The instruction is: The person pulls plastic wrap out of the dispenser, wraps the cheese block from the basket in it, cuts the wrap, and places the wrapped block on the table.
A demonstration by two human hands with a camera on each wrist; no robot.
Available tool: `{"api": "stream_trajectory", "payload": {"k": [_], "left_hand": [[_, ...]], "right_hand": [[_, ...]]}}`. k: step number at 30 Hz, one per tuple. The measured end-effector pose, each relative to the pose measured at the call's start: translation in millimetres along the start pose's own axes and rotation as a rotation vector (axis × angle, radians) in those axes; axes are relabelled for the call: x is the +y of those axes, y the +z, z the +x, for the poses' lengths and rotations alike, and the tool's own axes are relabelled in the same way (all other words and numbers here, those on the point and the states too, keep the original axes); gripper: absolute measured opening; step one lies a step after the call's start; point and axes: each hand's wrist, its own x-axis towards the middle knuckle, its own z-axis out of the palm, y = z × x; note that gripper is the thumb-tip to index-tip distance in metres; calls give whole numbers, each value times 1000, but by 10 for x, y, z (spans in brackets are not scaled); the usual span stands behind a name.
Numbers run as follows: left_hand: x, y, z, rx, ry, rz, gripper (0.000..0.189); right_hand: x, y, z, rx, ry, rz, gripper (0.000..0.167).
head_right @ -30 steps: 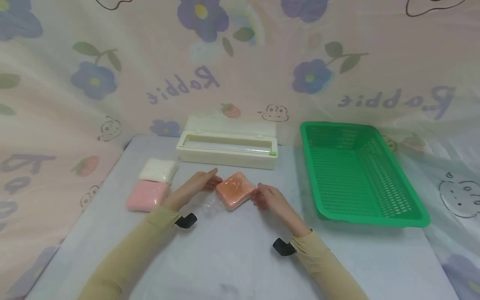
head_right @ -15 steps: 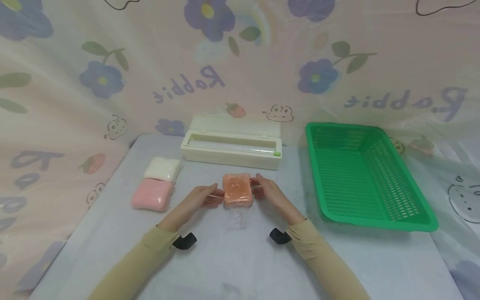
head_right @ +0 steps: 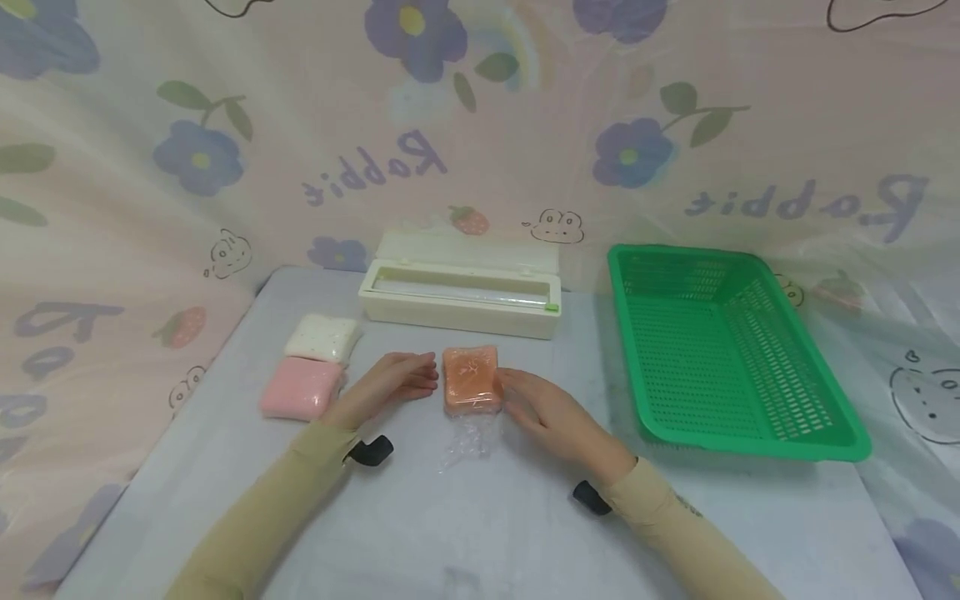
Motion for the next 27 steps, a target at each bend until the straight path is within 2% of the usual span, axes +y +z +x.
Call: {"api": "stream_trajectory", "payload": {"k": [3, 7, 11, 17, 27], "left_hand": [[48, 24, 22, -25, 0, 10, 47], [63, 35, 92, -68, 21, 15, 40], [64, 36, 152, -78, 12, 9, 35], [80, 60, 206, -81, -37, -54, 42], [63, 82, 266, -84, -43, -51, 48]], "right_hand": [[-81, 12, -30, -43, -153, -117, 47], [-184, 63, -51, -80, -330, -218, 52], [-260, 136, -48, -113, -451, -267, 57], [-307, 268, -42, -188, -499, -326, 58], [-412, 469, 30, -228, -493, -603, 52]]}}
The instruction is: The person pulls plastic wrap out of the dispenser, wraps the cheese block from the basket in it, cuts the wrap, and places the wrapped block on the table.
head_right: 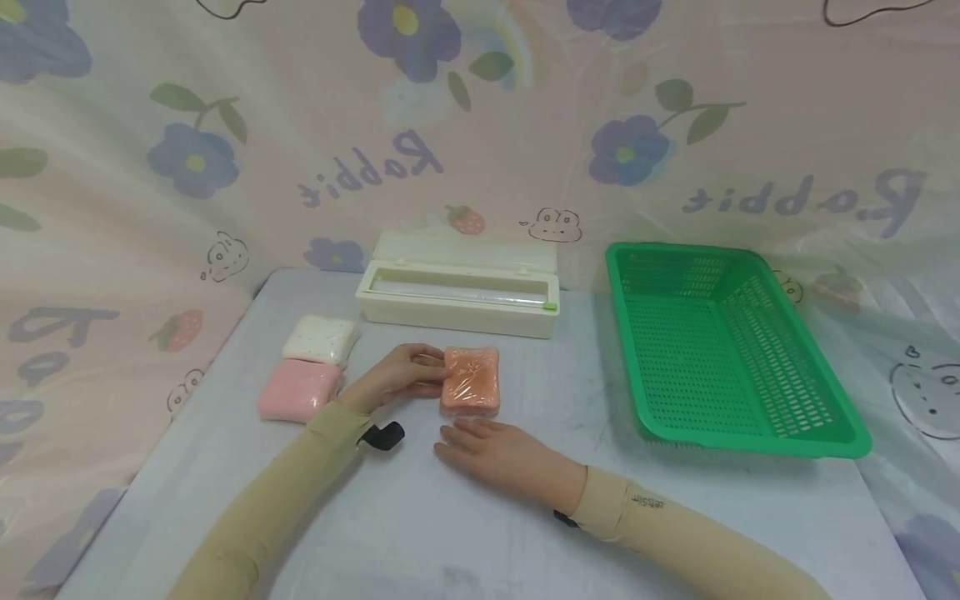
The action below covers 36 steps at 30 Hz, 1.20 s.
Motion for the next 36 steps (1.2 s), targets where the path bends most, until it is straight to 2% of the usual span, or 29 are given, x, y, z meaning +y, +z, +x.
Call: {"api": "stream_trajectory", "payload": {"k": [7, 17, 20, 23, 27, 32, 36], "left_hand": [[5, -4, -1, -5, 9, 39, 46], [-29, -11, 42, 25, 5, 11, 45], [-40, -10, 42, 19, 4, 5, 45], [-45, -9, 43, 20, 3, 4, 46], [-40, -14, 40, 36, 4, 3, 48], [-38, -24, 40, 27, 8, 14, 46], [-44, -23, 41, 14, 6, 10, 45]], "right_hand": [[-6, 21, 91, -79, -38, -126, 44], [108, -18, 242, -73, -136, -213, 27], [136, -46, 250, -43, -147, -186, 22], [168, -97, 223, 18, -126, -78, 23], [233, -184, 191, 118, -55, 130, 26], [360, -240, 198, 192, 115, 477, 23], [486, -267, 254, 220, 302, 750, 18]]}}
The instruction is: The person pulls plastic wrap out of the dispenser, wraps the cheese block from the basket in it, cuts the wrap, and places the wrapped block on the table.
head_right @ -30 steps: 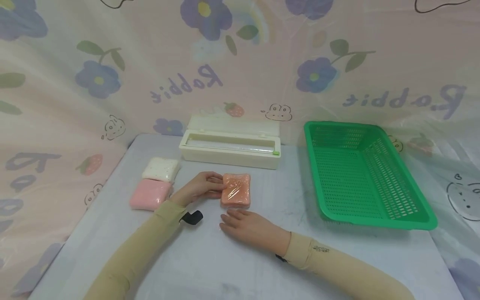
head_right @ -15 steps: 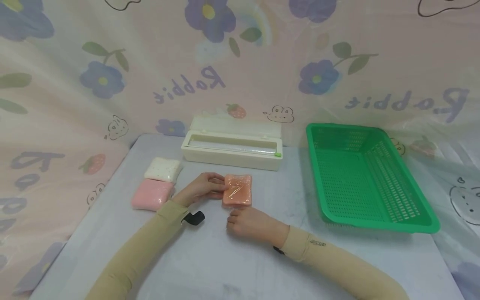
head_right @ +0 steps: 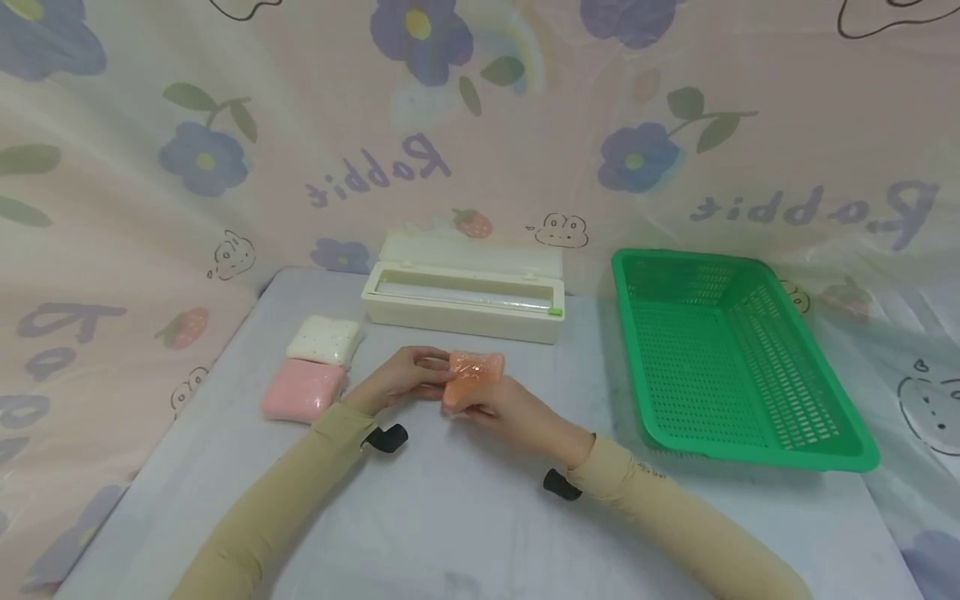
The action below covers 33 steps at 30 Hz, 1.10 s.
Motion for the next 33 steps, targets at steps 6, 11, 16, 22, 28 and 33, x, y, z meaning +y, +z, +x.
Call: {"api": "stream_trajectory", "payload": {"k": [6, 11, 16, 22, 28, 33], "left_hand": [[-7, 5, 0, -7, 8, -8, 45], [1, 0, 6, -19, 16, 4, 46], [23, 6, -11, -25, 22, 27, 47], [29, 6, -7, -11, 10, 23, 47], [10, 6, 2, -2, 7, 36, 47], [-2, 16, -1, 7, 4, 40, 46]], "right_hand": [[93, -84, 111, 106, 245, 266, 14], [245, -69, 147, 134, 374, 372, 12], [327, -21, 151, 175, 404, 375, 11], [361, 93, 145, 281, 364, 364, 12], [307, 197, 129, 346, 344, 212, 15], [288, 216, 126, 373, 381, 36, 21]]}}
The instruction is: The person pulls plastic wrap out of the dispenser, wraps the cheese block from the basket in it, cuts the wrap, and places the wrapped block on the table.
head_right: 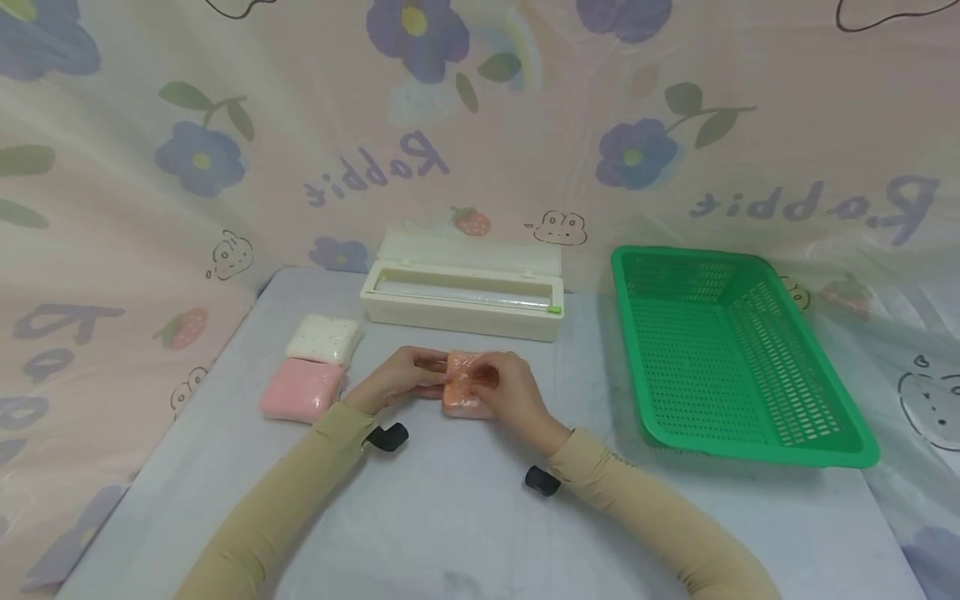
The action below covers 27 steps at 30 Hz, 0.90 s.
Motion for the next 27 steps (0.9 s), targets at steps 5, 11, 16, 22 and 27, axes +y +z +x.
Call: {"api": "stream_trajectory", "payload": {"k": [5, 11, 16, 22, 27], "left_hand": [[-6, 10, 4, 7, 0, -16, 48], [-21, -11, 6, -11, -2, -40, 48], [-28, -38, -12, -23, 11, -45, 45], [-24, -46, -25, -18, 12, -25, 39], [-38, -33, -5, -17, 9, -24, 37]], "right_hand": [[47, -45, 12, -2, 65, 69, 17], [48, -205, -93, 21, -77, -11, 16], [-20, -315, -220, 17, -500, -289, 31], [-42, -258, -328, -176, -801, -504, 46], [11, -146, -370, -341, -747, -583, 63]]}}
